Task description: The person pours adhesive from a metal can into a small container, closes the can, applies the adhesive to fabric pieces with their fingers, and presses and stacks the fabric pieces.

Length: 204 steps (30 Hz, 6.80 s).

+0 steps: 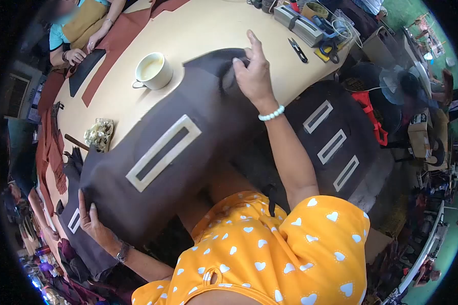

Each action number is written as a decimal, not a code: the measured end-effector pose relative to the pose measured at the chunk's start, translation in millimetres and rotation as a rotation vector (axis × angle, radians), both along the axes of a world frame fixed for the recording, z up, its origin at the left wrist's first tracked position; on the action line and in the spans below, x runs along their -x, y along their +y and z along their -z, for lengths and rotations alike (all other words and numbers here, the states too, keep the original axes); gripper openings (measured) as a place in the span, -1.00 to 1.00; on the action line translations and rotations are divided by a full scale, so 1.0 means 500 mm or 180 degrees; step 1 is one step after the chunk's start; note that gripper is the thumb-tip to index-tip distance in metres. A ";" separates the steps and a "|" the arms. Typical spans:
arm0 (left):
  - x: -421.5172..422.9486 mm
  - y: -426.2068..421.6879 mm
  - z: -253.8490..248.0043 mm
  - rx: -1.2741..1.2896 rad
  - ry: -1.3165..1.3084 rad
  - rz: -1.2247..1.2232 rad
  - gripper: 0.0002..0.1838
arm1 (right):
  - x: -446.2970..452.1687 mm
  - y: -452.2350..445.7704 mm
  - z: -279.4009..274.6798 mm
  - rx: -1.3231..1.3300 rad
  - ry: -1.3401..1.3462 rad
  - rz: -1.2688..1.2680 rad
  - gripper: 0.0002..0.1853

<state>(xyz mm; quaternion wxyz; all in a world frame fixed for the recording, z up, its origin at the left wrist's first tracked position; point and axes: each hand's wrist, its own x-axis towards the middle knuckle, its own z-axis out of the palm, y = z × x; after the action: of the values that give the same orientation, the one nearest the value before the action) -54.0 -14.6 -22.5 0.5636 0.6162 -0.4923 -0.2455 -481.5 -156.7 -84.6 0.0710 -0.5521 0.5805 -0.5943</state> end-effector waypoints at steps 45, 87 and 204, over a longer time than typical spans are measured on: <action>0.699 0.013 0.469 -0.1448 -0.0675 0.2862 -0.19 | 0.744 0.067 0.332 -0.2900 0.2149 0.2890 -0.37; -0.172 0.012 0.169 -0.0458 -0.2115 -0.1693 -0.75 | -0.244 0.135 0.098 0.0016 -0.0356 -0.0882 -0.61; 0.173 0.037 0.203 -0.0581 -0.2987 0.0216 -0.45 | -0.190 0.105 0.043 -0.1851 0.2137 -0.1667 -0.29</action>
<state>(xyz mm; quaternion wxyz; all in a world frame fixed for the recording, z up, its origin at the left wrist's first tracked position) -140.6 4.0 -124.0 0.2157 0.6911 -0.6898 -0.0014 -386.6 -104.3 -106.2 0.1778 -0.7967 0.5548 -0.1606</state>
